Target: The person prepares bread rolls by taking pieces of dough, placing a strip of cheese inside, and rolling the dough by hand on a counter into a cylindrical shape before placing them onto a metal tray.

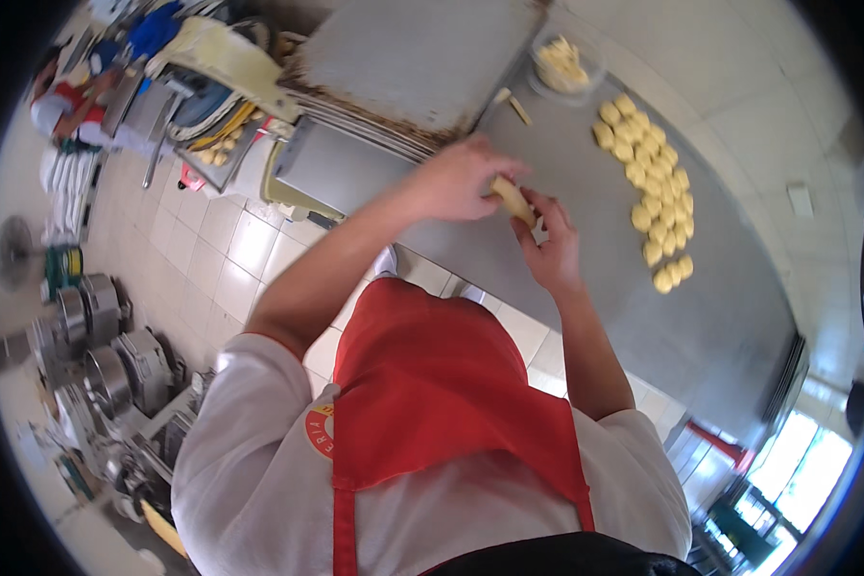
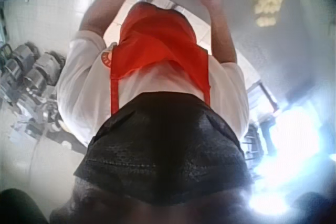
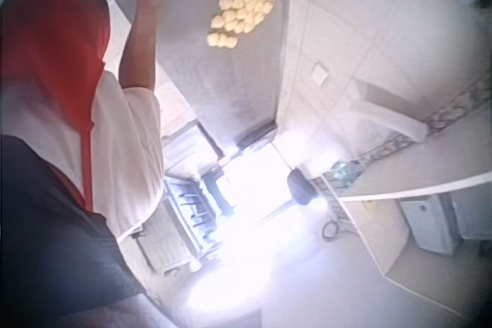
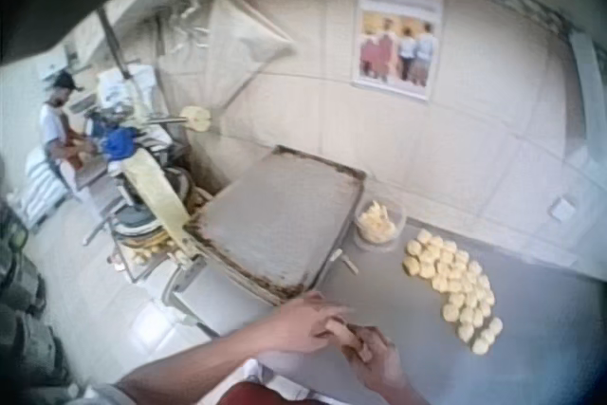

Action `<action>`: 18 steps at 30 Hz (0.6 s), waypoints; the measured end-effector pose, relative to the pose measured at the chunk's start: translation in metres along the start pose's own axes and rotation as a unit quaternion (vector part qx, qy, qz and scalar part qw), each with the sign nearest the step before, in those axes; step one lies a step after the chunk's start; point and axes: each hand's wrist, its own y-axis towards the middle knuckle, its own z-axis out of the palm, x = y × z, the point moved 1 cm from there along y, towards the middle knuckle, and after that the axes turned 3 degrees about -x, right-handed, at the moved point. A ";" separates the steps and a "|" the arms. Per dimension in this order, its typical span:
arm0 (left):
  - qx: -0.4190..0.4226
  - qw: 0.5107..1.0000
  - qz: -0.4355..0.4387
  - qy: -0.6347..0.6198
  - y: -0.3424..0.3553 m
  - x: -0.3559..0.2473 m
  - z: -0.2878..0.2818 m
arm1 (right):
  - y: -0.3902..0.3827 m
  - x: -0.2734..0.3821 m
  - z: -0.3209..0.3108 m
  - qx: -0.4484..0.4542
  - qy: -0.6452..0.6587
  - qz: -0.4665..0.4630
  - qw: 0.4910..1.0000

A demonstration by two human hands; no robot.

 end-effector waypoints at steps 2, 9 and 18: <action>-0.163 0.982 0.091 0.005 -0.035 -0.031 -0.116 | 0.068 0.074 0.018 -0.083 0.051 -0.131 0.987; -0.449 0.881 0.100 0.107 -0.181 0.022 -0.246 | 0.249 0.190 0.176 -0.175 0.105 -0.120 0.972; -0.255 0.935 -0.164 -0.183 -0.293 0.099 -0.146 | 0.245 0.117 0.260 0.017 -0.028 0.009 0.999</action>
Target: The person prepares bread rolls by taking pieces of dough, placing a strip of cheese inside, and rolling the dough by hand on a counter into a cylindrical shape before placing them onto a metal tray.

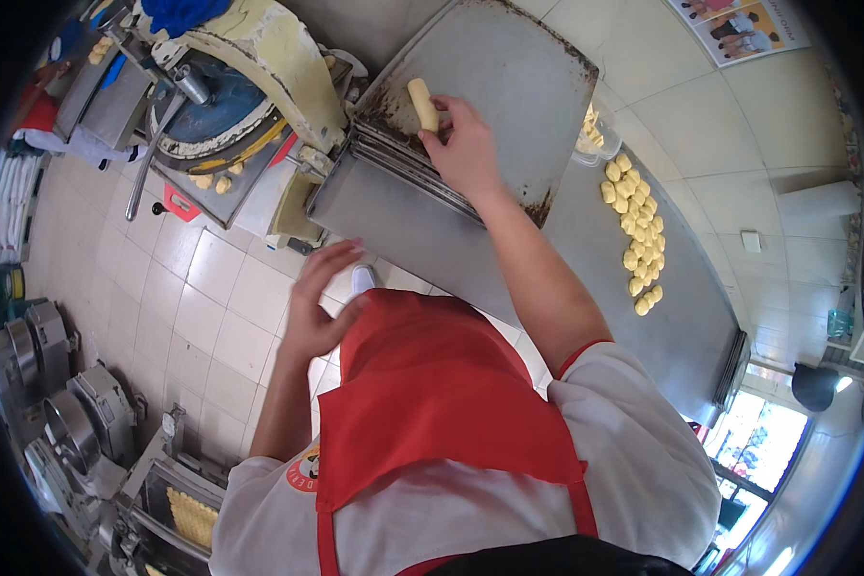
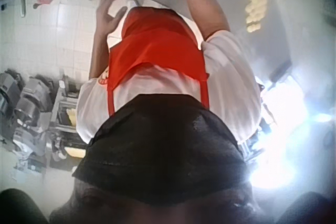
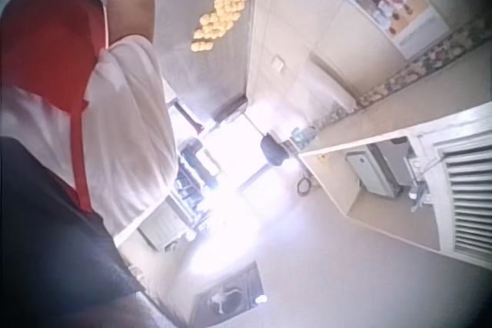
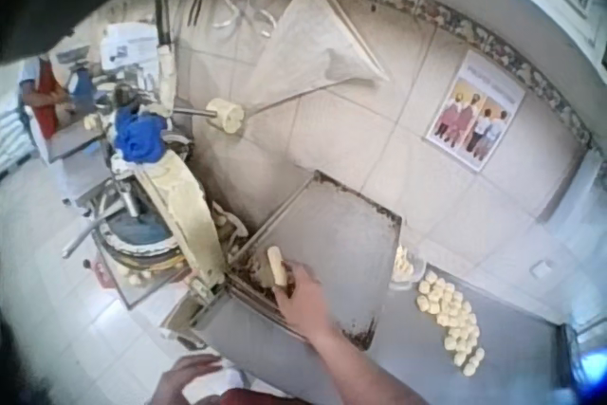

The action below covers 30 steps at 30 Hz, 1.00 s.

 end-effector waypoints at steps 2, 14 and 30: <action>0.056 0.997 0.026 -0.051 0.015 -0.001 0.019 | 0.011 0.000 0.006 -0.010 -0.052 -0.011 0.999; 0.306 0.931 0.057 -0.189 0.090 -0.044 0.170 | -0.238 -0.154 -0.248 -0.209 -0.280 0.193 0.917; 0.258 0.928 -0.102 -0.249 0.138 -0.109 0.535 | -0.316 -0.225 -0.421 -0.234 -0.050 0.306 0.921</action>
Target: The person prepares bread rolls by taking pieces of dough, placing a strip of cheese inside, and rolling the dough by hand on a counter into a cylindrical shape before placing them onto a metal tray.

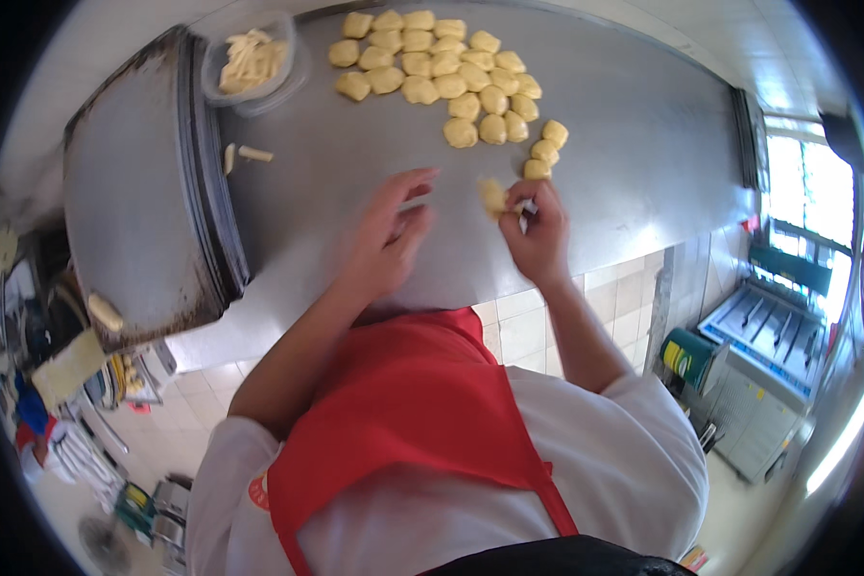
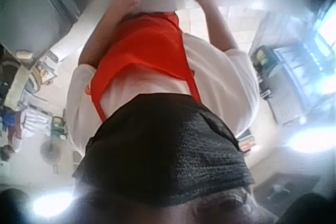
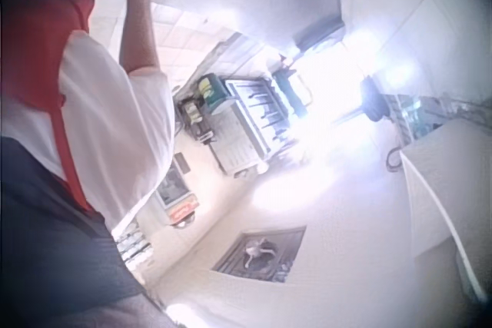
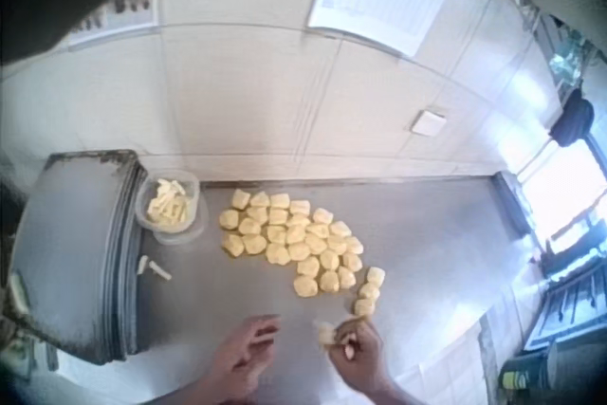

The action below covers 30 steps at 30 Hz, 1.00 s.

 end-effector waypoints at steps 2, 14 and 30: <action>0.017 0.992 -0.128 -0.005 -0.001 0.007 0.009 | -0.032 0.032 0.020 0.068 0.186 0.065 0.978; -0.035 0.985 -0.129 -0.107 -0.077 0.002 -0.064 | -0.051 0.122 0.088 -0.015 0.424 0.291 0.857; 0.028 0.833 0.207 0.513 -0.138 0.075 -0.121 | -0.147 0.044 0.167 0.245 -0.325 -0.119 0.906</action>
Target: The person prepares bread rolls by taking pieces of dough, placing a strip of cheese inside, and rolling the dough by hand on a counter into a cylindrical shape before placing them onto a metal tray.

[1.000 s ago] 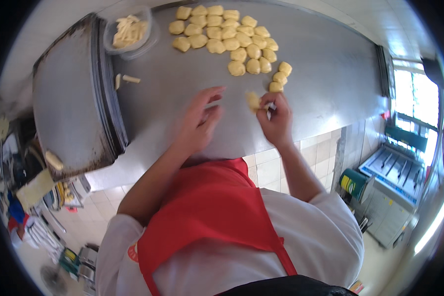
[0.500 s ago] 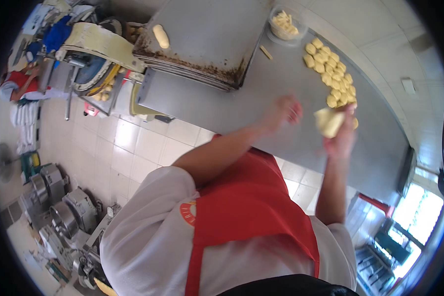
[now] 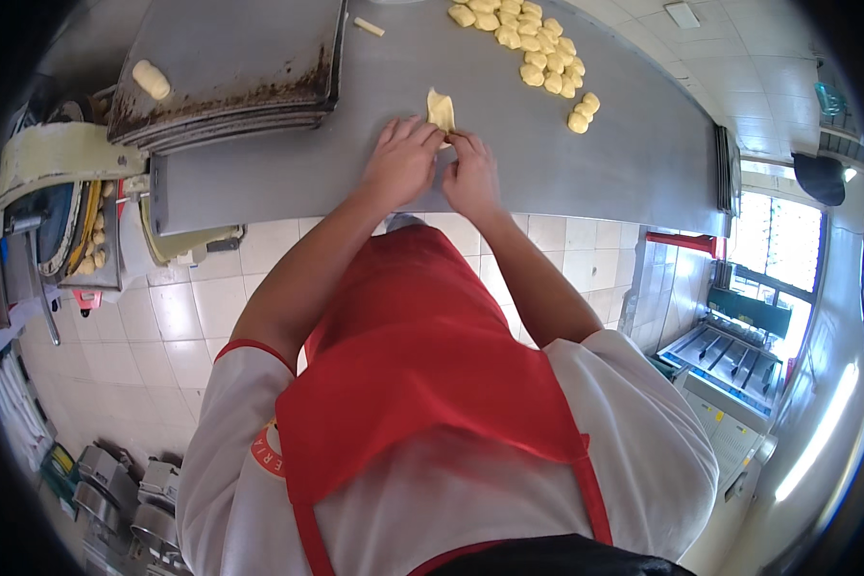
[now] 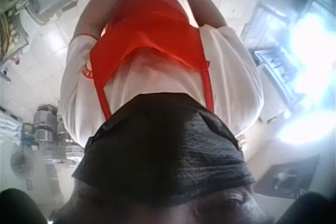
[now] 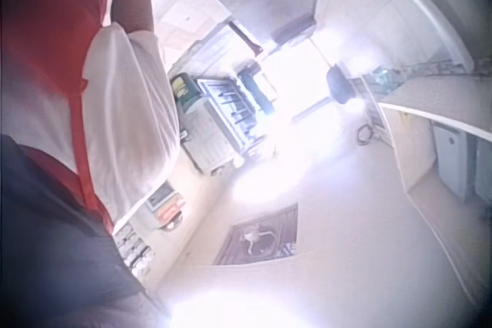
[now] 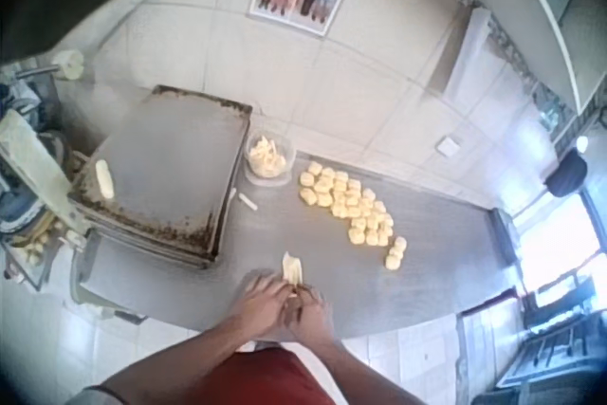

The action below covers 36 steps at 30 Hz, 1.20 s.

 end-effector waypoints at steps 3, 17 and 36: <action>0.078 0.994 0.035 0.068 0.006 0.001 0.005 | -0.009 -0.019 0.029 -0.004 -0.077 0.014 0.997; -0.196 0.915 -0.353 0.016 0.182 0.096 0.001 | 0.017 -0.075 -0.034 -0.046 0.217 0.055 0.974; 0.063 0.922 -0.310 -0.223 0.106 0.019 0.009 | 0.128 -0.113 -0.005 0.088 0.513 0.066 0.851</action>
